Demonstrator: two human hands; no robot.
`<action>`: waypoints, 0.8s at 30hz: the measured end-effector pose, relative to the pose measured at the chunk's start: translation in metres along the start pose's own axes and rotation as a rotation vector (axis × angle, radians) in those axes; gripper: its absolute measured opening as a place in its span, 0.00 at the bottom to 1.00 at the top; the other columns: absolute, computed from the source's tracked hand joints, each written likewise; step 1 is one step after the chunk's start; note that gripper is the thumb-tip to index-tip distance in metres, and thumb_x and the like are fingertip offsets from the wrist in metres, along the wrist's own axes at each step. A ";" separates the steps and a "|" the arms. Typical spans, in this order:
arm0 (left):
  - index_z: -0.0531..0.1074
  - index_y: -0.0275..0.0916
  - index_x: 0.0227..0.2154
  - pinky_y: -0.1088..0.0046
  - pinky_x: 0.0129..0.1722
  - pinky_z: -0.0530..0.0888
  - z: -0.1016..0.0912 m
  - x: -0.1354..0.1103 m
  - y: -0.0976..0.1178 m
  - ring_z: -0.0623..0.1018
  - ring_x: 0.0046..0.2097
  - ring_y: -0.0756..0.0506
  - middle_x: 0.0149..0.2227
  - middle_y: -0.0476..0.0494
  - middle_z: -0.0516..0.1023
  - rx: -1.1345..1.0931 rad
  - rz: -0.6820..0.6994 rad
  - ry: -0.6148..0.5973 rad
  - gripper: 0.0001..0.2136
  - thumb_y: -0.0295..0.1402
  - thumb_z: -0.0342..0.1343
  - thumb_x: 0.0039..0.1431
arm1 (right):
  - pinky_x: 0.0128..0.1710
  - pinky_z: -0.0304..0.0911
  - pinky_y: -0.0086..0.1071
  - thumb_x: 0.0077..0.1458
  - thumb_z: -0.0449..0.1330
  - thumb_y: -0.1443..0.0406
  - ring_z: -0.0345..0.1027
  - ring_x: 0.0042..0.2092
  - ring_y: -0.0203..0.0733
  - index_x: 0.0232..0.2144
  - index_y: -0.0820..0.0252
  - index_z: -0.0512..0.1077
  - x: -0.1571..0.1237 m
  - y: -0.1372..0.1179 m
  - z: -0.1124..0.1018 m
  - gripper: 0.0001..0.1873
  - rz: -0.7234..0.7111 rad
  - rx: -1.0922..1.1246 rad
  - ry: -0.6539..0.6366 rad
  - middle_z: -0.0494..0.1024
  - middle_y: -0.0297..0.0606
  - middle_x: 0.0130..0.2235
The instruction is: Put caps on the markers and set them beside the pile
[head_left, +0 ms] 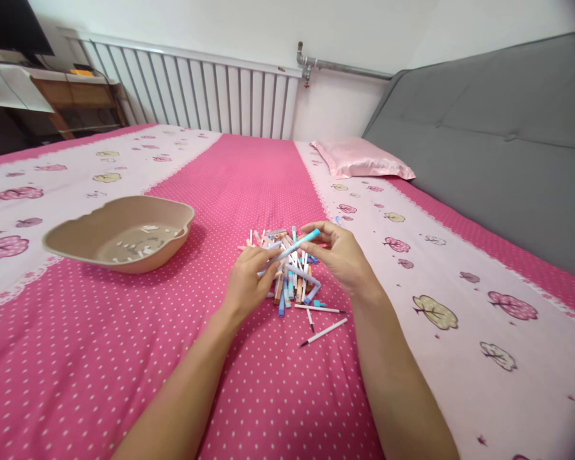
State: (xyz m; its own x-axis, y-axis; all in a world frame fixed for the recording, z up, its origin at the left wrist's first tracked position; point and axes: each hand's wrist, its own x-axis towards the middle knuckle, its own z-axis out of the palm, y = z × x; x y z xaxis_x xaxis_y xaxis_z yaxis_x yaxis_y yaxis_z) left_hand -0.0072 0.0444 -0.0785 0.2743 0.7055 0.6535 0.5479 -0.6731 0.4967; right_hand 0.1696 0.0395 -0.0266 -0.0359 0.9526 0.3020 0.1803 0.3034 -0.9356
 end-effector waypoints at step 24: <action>0.69 0.36 0.42 0.78 0.18 0.66 0.000 -0.002 0.017 0.69 0.18 0.53 0.22 0.50 0.72 -0.974 -0.408 -0.283 0.15 0.40 0.52 0.55 | 0.46 0.63 0.40 0.45 0.63 0.65 0.71 0.39 0.39 0.41 0.58 0.68 -0.004 -0.006 0.013 0.18 0.110 0.404 -0.227 0.77 0.37 0.36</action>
State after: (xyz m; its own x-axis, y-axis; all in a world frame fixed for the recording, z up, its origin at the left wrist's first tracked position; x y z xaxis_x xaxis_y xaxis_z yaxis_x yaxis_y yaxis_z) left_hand 0.0019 0.0317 -0.0714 0.4540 0.8571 0.2436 -0.1869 -0.1757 0.9665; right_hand 0.1562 0.0341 -0.0249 -0.2603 0.9462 0.1921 -0.2002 0.1417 -0.9694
